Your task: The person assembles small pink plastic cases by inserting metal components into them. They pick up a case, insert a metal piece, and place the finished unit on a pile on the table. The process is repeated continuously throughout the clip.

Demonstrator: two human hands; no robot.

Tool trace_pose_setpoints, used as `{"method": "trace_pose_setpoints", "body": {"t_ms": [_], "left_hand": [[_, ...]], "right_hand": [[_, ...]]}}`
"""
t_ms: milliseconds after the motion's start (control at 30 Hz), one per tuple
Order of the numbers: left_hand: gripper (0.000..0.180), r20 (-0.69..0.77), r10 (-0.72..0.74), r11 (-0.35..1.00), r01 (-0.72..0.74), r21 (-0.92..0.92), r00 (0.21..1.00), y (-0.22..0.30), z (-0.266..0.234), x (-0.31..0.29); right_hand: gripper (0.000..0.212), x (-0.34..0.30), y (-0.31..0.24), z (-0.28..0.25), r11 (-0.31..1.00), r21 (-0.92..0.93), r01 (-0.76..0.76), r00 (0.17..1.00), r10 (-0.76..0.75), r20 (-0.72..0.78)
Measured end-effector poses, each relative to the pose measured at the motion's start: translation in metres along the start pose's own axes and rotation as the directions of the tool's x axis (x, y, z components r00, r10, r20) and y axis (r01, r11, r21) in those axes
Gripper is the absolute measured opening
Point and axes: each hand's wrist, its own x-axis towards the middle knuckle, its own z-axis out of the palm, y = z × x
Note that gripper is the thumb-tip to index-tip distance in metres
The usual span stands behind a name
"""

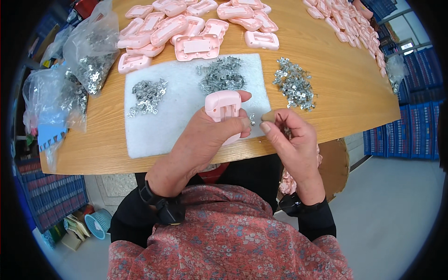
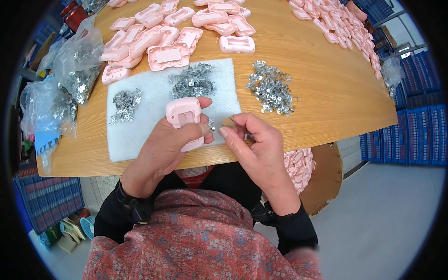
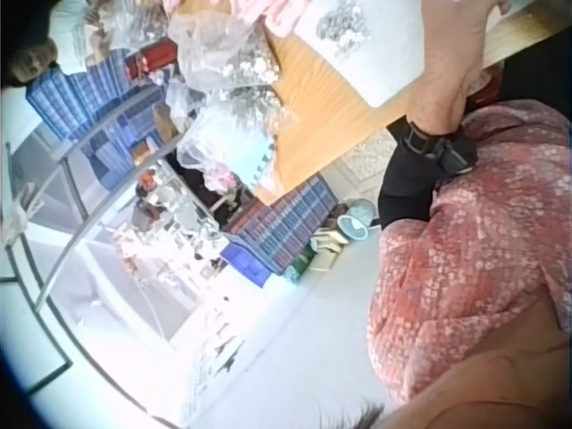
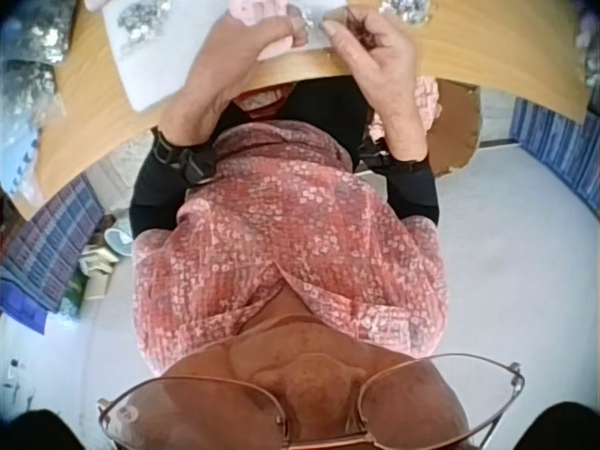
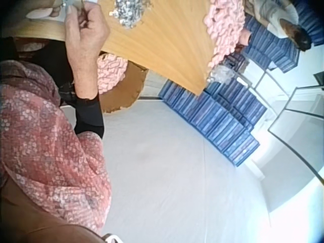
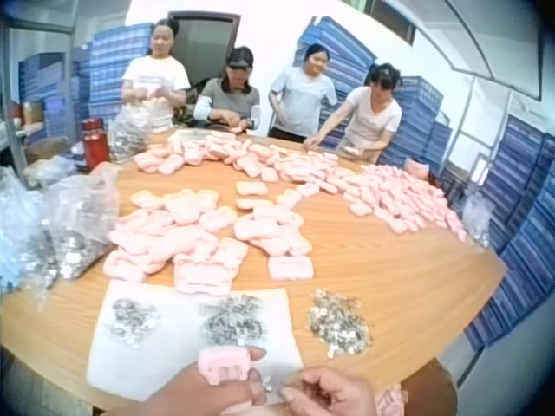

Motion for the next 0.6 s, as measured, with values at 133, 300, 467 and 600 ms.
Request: {"method": "trace_pose_setpoints", "body": {"t_ms": [133,300,467,600], "left_hand": [[0.048,0.002,0.05,0.999,-0.05,-0.005,0.999,-0.005,-0.002,-0.001],[0.047,-0.023,0.031,0.998,-0.032,-0.048,0.999,-0.001,0.001,-0.004],[0.047,-0.072,0.01,0.994,-0.017,-0.104,0.997,-0.002,0.001,-0.005],[0.045,-0.016,-0.026,0.995,0.025,-0.096,1.0,-0.001,-0.003,-0.006]], "right_hand": [[0.011,-0.002,0.009,0.008,0.954,0.256,-0.153,0.986,0.131,0.1],[0.013,0.001,0.007,0.014,0.898,0.384,-0.216,0.972,0.161,0.17],[0.013,0.002,0.007,0.018,0.899,0.391,-0.197,0.975,0.137,0.176],[0.009,0.005,0.001,0.014,0.88,0.422,-0.217,0.971,0.149,0.189]]}}
